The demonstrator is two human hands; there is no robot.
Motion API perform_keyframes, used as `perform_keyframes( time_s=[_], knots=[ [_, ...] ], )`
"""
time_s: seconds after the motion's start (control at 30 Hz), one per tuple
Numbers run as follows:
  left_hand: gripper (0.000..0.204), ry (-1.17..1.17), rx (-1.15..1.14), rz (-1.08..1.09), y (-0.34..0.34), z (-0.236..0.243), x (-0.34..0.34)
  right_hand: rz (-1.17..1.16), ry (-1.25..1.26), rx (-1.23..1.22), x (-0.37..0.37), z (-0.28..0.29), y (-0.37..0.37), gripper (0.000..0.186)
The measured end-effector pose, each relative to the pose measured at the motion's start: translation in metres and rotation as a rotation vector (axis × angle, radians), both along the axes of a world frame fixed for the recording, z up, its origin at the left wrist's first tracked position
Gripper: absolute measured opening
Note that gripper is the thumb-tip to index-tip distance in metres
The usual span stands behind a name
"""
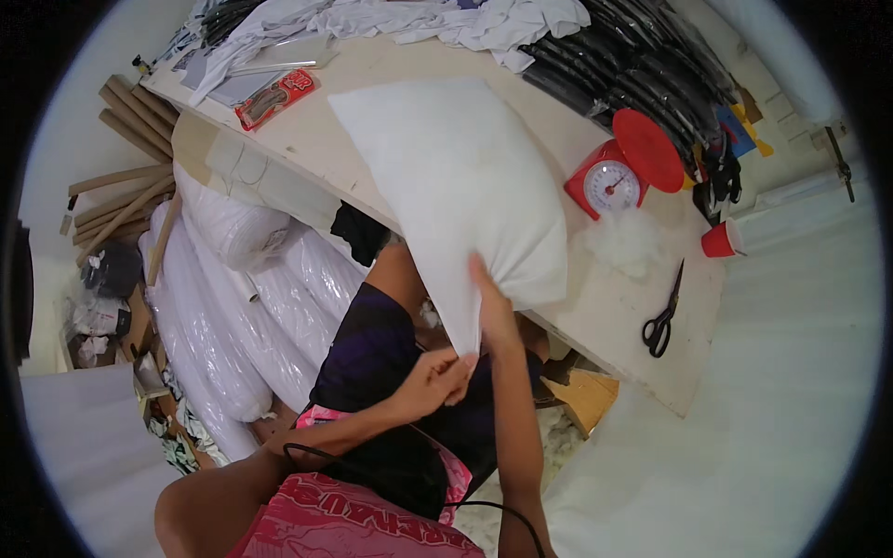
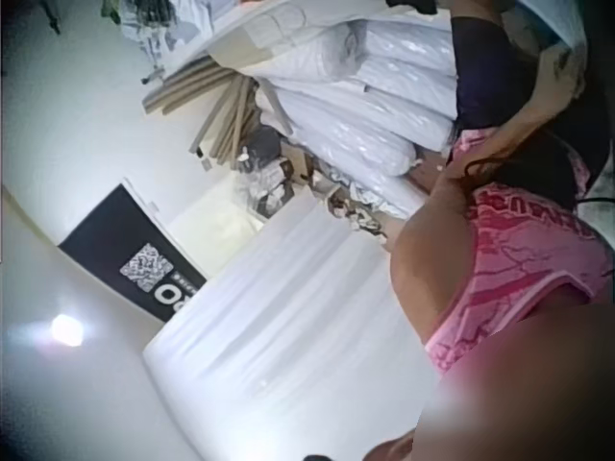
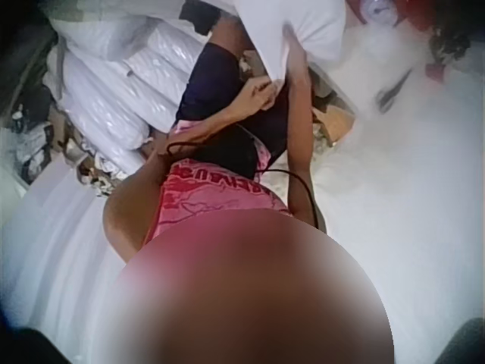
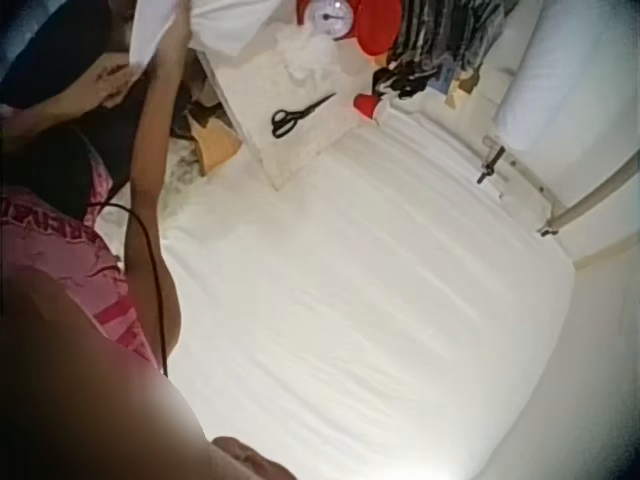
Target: The person is stuffing a white pillow casing with fluffy white filling and weighing it on a scale to check the amount.
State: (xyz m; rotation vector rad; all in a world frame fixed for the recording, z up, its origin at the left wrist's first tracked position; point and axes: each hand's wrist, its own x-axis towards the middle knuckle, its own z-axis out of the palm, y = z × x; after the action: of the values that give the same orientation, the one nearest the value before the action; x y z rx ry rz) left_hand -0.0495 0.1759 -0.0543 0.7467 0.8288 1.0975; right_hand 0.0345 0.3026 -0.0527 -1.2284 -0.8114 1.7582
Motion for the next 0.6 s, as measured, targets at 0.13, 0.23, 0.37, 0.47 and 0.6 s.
perform_keyframes(
  time_s=[0.13, 0.23, 0.37, 0.47, 0.6],
  knots=[
    [0.03, -0.162, -0.157, 0.119, -0.005, -0.022, -0.003, 0.075, -0.022, -0.033, -0.004, 0.013, -0.004, 0.058],
    [0.053, -0.033, -0.215, 0.229, 0.003, -0.047, -0.036, 0.043, -0.31, 0.24, 0.0, 0.031, -0.037, 0.049],
    [0.073, -0.426, -0.138, 0.475, 0.064, -0.04, -0.033, 0.184, -0.727, 0.99, 0.035, 0.073, -0.036, 0.036],
    [0.062, -0.706, -0.218, 0.534, 0.056, -0.097, -0.053, 0.357, -1.185, 1.513, 0.067, 0.107, -0.04, 0.035],
    [0.059, -0.71, -0.158, 0.315, 0.079, -0.129, -0.068, 0.672, -0.85, 0.318, 0.11, 0.161, -0.056, 0.046]
  ],
)
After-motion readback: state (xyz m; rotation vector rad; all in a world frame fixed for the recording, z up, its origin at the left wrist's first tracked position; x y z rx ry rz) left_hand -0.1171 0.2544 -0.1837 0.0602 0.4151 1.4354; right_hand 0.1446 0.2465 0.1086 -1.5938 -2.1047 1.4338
